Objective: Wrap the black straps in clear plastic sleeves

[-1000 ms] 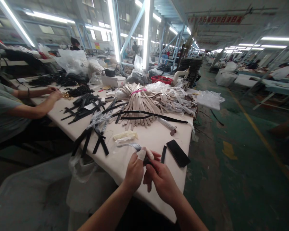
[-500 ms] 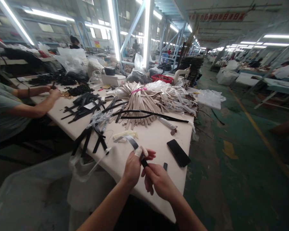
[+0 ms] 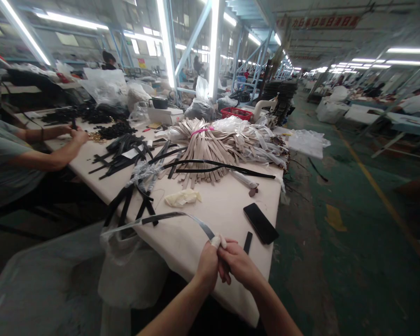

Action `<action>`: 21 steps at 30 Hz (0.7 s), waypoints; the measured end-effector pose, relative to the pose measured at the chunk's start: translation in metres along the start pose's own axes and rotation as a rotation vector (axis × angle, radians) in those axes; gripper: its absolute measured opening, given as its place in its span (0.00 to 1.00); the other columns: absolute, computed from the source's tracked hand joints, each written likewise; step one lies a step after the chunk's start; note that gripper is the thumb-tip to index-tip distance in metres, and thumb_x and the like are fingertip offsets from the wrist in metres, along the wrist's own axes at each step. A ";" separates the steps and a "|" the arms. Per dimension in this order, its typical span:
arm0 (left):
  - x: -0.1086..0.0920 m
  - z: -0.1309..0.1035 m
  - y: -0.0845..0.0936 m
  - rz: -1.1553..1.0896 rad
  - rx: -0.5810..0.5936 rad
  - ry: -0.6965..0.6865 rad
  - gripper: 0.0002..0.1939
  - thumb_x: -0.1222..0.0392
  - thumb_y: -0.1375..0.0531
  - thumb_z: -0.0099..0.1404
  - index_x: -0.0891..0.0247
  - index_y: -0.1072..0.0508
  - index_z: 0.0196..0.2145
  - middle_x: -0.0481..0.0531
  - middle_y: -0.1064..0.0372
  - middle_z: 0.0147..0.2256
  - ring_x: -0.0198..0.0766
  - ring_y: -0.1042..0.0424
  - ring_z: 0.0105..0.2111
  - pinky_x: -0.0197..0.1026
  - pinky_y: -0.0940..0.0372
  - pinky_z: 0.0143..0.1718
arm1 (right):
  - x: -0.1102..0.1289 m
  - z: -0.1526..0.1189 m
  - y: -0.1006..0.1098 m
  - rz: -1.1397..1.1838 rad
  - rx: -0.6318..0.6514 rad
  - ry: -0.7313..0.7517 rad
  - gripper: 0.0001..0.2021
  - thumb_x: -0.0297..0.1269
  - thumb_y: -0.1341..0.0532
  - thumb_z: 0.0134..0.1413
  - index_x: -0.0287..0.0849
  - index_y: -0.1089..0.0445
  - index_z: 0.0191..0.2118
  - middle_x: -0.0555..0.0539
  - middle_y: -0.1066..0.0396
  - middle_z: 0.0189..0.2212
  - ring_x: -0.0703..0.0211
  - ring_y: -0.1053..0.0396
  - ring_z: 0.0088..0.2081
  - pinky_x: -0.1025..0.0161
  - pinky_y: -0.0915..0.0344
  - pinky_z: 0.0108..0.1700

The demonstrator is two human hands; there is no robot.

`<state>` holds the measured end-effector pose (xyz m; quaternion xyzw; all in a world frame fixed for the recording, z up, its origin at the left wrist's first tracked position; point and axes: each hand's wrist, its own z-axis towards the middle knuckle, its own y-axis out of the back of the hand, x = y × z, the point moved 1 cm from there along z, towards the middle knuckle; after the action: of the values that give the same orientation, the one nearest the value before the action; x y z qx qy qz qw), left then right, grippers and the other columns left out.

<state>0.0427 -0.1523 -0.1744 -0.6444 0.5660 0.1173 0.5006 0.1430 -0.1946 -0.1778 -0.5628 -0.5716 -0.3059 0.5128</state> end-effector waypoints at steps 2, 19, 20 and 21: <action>-0.002 0.007 0.004 -0.100 -0.002 -0.057 0.15 0.50 0.40 0.64 0.65 0.27 0.39 0.55 0.24 0.26 0.42 0.25 0.21 0.42 0.31 0.26 | -0.004 -0.001 0.004 0.019 0.027 -0.028 0.24 0.58 0.46 0.62 0.38 0.34 0.33 0.51 0.32 0.15 0.65 0.40 0.12 0.70 0.48 0.15; 0.008 0.029 0.014 -0.035 -0.176 -0.088 0.10 0.53 0.43 0.64 0.64 0.31 0.35 0.58 0.22 0.33 0.41 0.24 0.23 0.39 0.32 0.21 | -0.023 0.009 0.013 -0.080 -0.036 -0.101 0.23 0.56 0.48 0.62 0.39 0.34 0.30 0.52 0.33 0.13 0.65 0.40 0.12 0.70 0.48 0.15; 0.015 0.027 0.011 -0.030 -0.152 -0.041 0.11 0.52 0.43 0.64 0.64 0.31 0.35 0.57 0.23 0.30 0.40 0.26 0.19 0.38 0.35 0.18 | -0.022 0.010 0.012 -0.092 -0.036 -0.092 0.23 0.55 0.49 0.63 0.39 0.35 0.29 0.52 0.34 0.13 0.65 0.40 0.12 0.70 0.47 0.16; 0.021 0.026 0.011 -0.049 -0.137 -0.005 0.12 0.52 0.43 0.64 0.64 0.30 0.35 0.56 0.23 0.28 0.39 0.28 0.16 0.38 0.36 0.17 | -0.023 0.011 0.012 -0.103 -0.030 -0.097 0.23 0.54 0.49 0.63 0.39 0.35 0.28 0.51 0.34 0.13 0.65 0.39 0.13 0.70 0.47 0.16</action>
<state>0.0515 -0.1434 -0.2069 -0.6904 0.5394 0.1451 0.4597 0.1485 -0.1896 -0.2047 -0.5543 -0.6193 -0.3129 0.4597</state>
